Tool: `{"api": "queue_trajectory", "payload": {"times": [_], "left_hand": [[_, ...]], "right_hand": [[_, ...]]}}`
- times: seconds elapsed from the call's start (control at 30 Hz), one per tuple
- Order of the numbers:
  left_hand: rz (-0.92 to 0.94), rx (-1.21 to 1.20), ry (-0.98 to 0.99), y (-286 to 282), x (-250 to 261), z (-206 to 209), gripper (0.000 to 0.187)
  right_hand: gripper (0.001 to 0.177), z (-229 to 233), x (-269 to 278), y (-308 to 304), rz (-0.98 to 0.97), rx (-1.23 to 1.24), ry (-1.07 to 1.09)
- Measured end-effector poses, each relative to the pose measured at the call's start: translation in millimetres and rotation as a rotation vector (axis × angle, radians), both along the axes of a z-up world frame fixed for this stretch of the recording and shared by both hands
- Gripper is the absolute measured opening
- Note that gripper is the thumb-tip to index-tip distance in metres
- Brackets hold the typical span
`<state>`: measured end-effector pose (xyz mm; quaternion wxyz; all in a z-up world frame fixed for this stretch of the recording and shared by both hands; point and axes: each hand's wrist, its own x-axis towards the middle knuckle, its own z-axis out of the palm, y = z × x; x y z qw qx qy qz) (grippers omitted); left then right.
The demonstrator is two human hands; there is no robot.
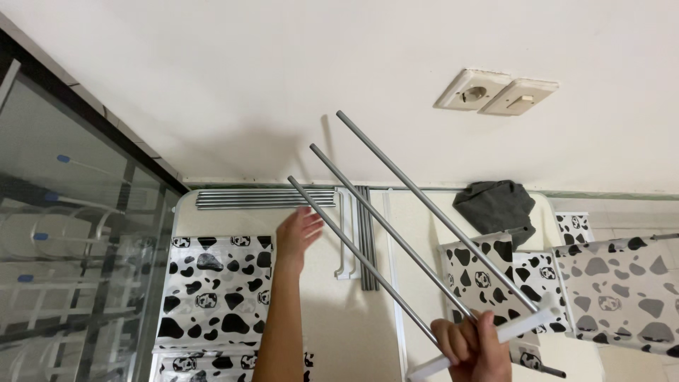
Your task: The person assembles a collapsible drying rack by inserting metal rods into fabric sleeves and connecting them to a white plastic frame. They repeatedly insert and remove rods, adjust the frame, and wipe the surface with a dark cloth.
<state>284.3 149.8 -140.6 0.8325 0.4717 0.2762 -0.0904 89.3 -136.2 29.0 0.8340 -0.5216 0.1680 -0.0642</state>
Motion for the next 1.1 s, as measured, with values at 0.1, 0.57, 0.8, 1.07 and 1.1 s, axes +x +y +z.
{"api": "queue_trajectory", "payload": {"times": [0.1,0.57,0.8,1.07,1.1], "left_hand": [[-0.184,-0.425,-0.303,-23,-70,52,0.05],[-0.026,-0.458,-0.453,-115,-203,119,0.02],[0.146,-0.224,-0.28,-144,-225,137,0.019],[0.279,0.03,-0.129,-173,-243,154,0.026],[0.294,0.042,-0.127,-178,-244,155,0.028]], "right_hand": [[0.054,14,12,12,0.058,0.127,0.108],[0.058,31,-27,5,0.242,0.519,0.306],[0.052,27,-42,-15,0.255,0.323,0.161],[0.048,22,-63,-35,0.357,0.206,-0.051],[0.049,23,-64,-38,0.353,0.214,-0.06]]}}
